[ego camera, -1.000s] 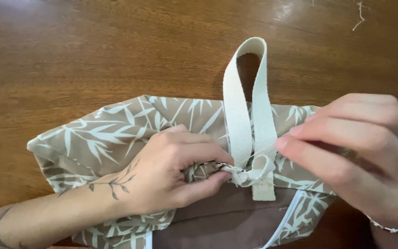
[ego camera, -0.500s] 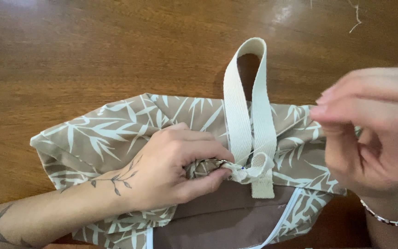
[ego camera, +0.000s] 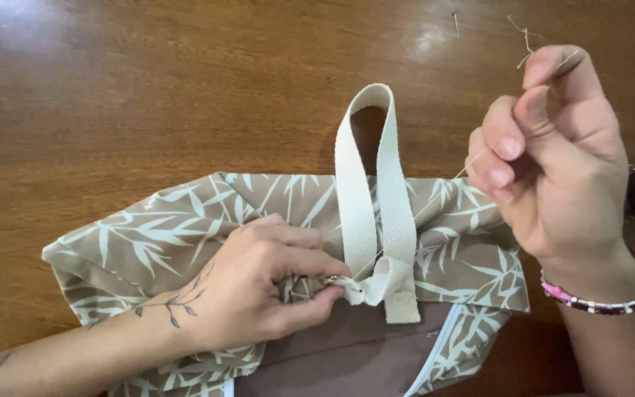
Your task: Hand-sewing a strap onto a fabric bag and cutting the thread with scissors.
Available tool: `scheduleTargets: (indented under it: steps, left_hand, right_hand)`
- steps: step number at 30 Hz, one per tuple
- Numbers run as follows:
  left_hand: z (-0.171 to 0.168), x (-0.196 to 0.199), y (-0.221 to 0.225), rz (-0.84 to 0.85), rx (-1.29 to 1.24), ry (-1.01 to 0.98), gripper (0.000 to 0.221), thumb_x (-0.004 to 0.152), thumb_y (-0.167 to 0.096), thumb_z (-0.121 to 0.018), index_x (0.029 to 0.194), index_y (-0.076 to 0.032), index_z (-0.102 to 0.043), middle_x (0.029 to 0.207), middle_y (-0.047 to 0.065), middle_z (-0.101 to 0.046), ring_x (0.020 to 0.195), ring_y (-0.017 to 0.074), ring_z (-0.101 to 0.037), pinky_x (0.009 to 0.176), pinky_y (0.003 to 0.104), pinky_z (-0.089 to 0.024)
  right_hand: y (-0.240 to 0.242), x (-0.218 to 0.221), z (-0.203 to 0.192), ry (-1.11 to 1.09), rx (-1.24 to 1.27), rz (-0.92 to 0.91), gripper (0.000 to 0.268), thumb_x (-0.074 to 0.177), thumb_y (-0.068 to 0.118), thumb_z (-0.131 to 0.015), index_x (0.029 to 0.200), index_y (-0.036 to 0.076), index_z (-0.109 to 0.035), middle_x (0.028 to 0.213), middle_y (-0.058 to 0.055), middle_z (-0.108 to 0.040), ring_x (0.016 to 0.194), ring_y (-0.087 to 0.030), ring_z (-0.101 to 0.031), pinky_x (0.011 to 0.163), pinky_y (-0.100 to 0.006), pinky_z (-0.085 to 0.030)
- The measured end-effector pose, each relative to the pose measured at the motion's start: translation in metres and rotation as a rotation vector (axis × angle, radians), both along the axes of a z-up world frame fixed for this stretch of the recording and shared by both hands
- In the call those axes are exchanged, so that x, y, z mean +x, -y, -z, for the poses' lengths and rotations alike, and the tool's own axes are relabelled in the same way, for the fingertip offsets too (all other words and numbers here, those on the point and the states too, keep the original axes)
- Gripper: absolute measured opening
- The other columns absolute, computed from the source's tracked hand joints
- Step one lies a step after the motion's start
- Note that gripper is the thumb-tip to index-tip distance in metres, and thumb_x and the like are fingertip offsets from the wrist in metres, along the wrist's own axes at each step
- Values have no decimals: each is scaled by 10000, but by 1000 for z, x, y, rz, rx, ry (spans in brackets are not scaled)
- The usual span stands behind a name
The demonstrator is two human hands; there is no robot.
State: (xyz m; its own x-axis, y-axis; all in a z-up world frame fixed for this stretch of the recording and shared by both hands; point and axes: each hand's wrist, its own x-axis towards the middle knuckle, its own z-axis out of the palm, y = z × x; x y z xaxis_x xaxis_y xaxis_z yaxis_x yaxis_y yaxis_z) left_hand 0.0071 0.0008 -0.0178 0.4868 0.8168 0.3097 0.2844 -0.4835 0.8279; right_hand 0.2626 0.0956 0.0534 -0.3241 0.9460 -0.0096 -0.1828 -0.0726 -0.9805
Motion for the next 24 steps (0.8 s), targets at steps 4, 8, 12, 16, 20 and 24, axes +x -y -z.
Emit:
scheduleTargets:
  steps: [4, 8, 12, 16, 20, 24]
  left_hand:
    - [1, 0, 0, 8, 0, -17, 123, 875, -232, -692, 943, -163, -768, 692, -55, -575, 598, 161, -581, 634, 315, -383]
    - [0, 0, -1, 23, -12, -1, 127, 881, -228, -688, 943, -155, -769, 730, -55, -619, 616, 158, -615, 643, 317, -386]
    - [-1, -1, -1, 11, -14, 27, 133, 915, -235, -663, 975, -154, -750, 769, -39, -613, 634, 173, -593, 648, 319, -366]
    - [-7, -1, -1, -9, -33, 107, 161, 929, -275, -669, 996, -152, -747, 913, -27, -747, 738, 161, -701, 677, 295, -424]
    - [-10, -2, -1, -17, -52, 139, 148, 919, -291, -696, 972, -160, -740, 874, -44, -733, 707, 114, -672, 676, 275, -382]
    - [-12, -4, -1, 4, -70, 150, 181, 912, -318, -691, 991, -161, -734, 886, -54, -731, 713, 105, -666, 703, 279, -354]
  right_hand:
    - [1, -4, -3, 22, 7, 31, 65, 1092, 213, -534, 1074, 230, -474, 720, 53, -409, 573, -68, -418, 502, -172, -352]
    - [-1, -5, 0, 76, 42, 93, 81, 1105, 222, -518, 1062, 238, -451, 715, 63, -375, 558, -58, -391, 453, -171, -308]
    - [-2, -5, 6, 67, 74, 107, 116, 1090, 264, -564, 1064, 260, -452, 736, 72, -360, 575, -47, -364, 476, -153, -284]
    - [-1, 4, 9, 216, 132, 139, 232, 1069, 362, -622, 1132, 286, -412, 788, 69, -407, 635, -53, -393, 593, -173, -331]
    - [17, 5, 20, 347, 294, 23, 49, 1203, 77, -441, 1208, 124, -431, 1028, -79, -630, 835, -134, -644, 705, -199, -596]
    - [34, -22, 15, 721, 870, -181, 159, 972, -56, -523, 888, 20, -635, 1030, -204, -599, 915, -268, -621, 815, -317, -533]
